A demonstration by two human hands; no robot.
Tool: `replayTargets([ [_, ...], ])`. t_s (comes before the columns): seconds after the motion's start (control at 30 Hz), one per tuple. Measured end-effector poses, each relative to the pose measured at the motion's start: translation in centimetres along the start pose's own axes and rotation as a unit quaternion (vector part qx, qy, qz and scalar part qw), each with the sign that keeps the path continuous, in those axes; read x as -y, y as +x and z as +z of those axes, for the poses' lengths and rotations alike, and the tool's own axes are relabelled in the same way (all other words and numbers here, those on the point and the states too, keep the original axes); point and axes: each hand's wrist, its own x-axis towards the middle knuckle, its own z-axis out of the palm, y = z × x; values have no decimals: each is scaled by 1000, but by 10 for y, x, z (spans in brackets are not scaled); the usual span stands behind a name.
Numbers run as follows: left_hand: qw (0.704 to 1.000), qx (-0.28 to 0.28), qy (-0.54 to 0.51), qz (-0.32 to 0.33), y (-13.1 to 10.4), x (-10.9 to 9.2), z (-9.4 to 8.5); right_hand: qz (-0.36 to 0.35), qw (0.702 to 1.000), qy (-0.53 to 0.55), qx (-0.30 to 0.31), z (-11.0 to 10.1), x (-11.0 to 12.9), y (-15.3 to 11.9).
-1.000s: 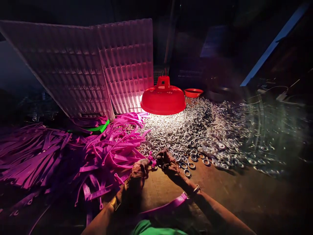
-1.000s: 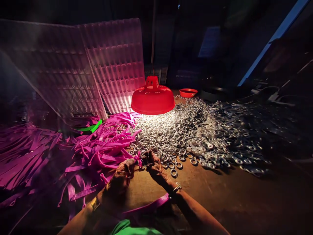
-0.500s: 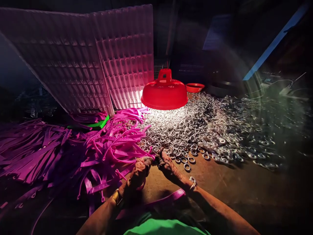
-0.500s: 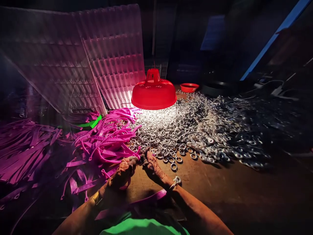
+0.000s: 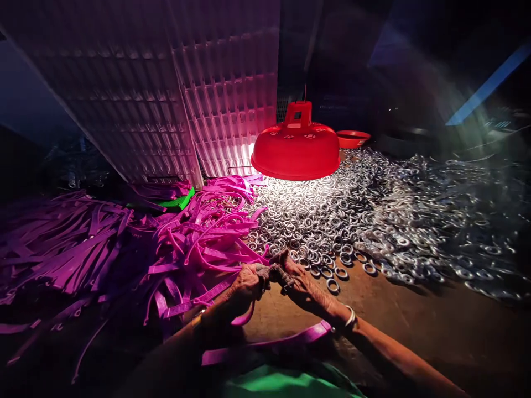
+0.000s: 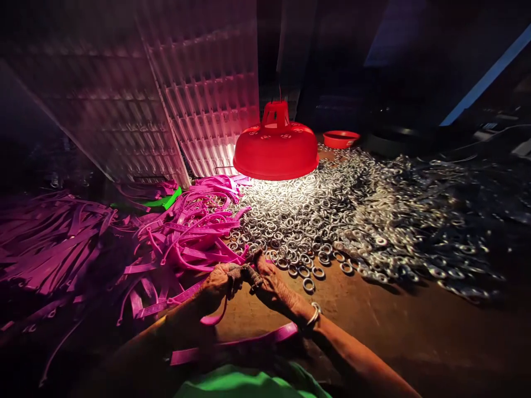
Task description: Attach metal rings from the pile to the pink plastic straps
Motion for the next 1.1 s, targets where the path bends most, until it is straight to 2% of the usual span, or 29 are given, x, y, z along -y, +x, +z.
replayTargets([
  [0.1, 999, 38, 2, -8, -16, -24, -4, 18, 997, 35, 67, -2, 16, -15],
  [0.17, 997, 64, 26, -20, -28, -35, -4, 0, 993, 39, 112, -1, 26, -32],
  [0.23, 993, 96, 53, -33, -41, -40, -1, -34, 991, -2, 129, 3, 32, -51],
  [0.37, 983, 161, 76, -47, -59, -27, 5, -19, 992, -89, 83, 12, 41, -85],
  [0.5, 975, 211, 28, -65, -73, -4, 12, 6, 998, -58, 36, 23, 44, -103],
  [0.6, 978, 200, 28, -56, -81, 4, 18, 50, 998, 24, 16, 29, 43, -108],
  [0.73, 988, 150, 10, -32, -86, 11, 23, 103, 985, 115, 77, 28, 40, -104],
  [0.83, 985, 159, -45, -50, -83, 16, 23, 126, 974, 144, 118, 24, 40, -97],
  [0.9, 982, 164, -64, -74, -78, 18, 23, 134, 969, 140, 155, 21, 41, -92],
  [0.97, 980, 145, -81, -106, -74, 19, 24, 139, 964, 132, 186, 17, 44, -87],
  [1.03, 977, 121, -109, -135, -70, 19, 28, 139, 964, 84, 211, 10, 45, -82],
  [1.1, 972, 121, -136, -149, -67, 18, 32, 122, 965, 12, 234, 3, 45, -75],
])
